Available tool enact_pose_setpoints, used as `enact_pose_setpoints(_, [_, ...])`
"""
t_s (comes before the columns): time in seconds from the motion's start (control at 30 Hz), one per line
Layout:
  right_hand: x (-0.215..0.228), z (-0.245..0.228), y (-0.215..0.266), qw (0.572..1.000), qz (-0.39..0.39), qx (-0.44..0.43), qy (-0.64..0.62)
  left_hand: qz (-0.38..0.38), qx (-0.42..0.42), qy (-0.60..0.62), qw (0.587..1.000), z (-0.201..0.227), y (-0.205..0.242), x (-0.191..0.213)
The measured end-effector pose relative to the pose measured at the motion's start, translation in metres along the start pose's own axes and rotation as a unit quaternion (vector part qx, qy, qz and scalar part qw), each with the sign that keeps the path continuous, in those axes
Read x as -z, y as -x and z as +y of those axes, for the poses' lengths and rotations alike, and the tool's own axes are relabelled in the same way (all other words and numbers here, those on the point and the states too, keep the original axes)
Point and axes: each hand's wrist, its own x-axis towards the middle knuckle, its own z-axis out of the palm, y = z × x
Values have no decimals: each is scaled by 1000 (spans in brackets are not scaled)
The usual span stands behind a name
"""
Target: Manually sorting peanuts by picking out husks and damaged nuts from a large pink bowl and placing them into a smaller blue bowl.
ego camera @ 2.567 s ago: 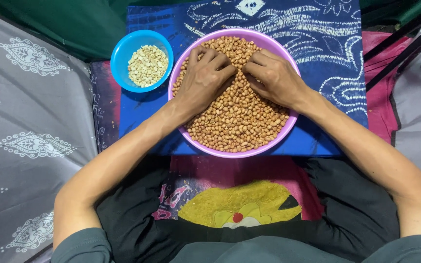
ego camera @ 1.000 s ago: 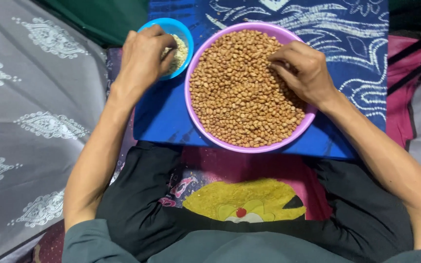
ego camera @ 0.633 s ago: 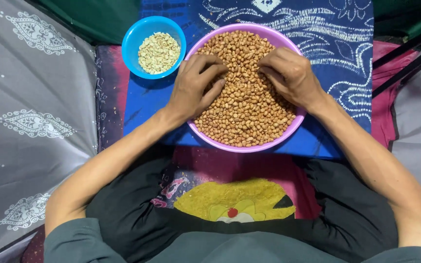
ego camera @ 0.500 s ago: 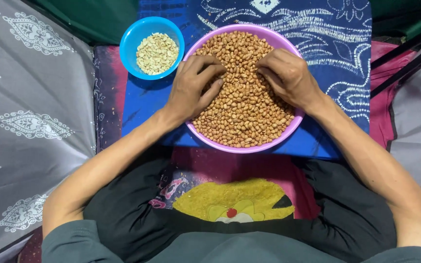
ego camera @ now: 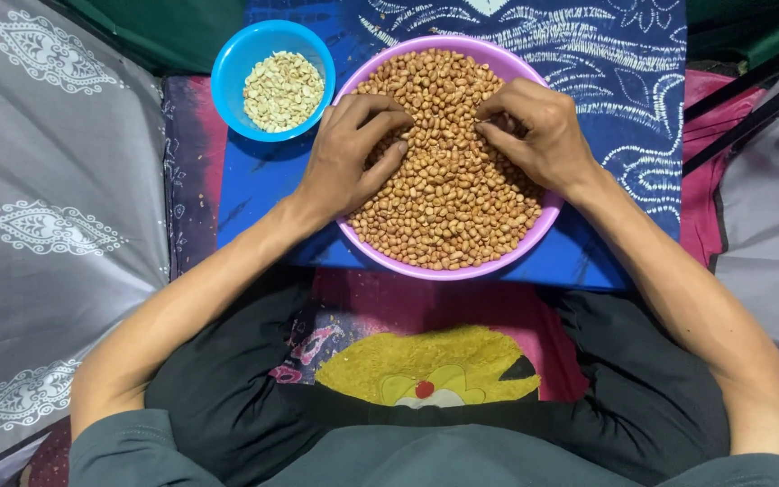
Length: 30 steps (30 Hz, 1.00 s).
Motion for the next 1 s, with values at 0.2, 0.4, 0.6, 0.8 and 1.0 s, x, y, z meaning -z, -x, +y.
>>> enact_pose_setpoints(0.2, [2,-5,-1,1000,5,6,2,1,-3,3,1000,-2,1,-1])
enact_pose_setpoints(0.4, [-2,0,2,999,-10,14,40,3,-6,7,1000,-2,0,-1])
enact_pose_setpoints(0.6, [-4,2,5,997,-14,9,71,8,-8,5,1000,-4,1,-1])
enact_pose_setpoints(0.8, [-1,6,2,1000,19,4,14,18,-11,3,1000,-4,2,-1])
enact_pose_setpoints(1.0, [9,-6,-3,998,8,-45,-46,29,-18,2,999,-7,5,-3])
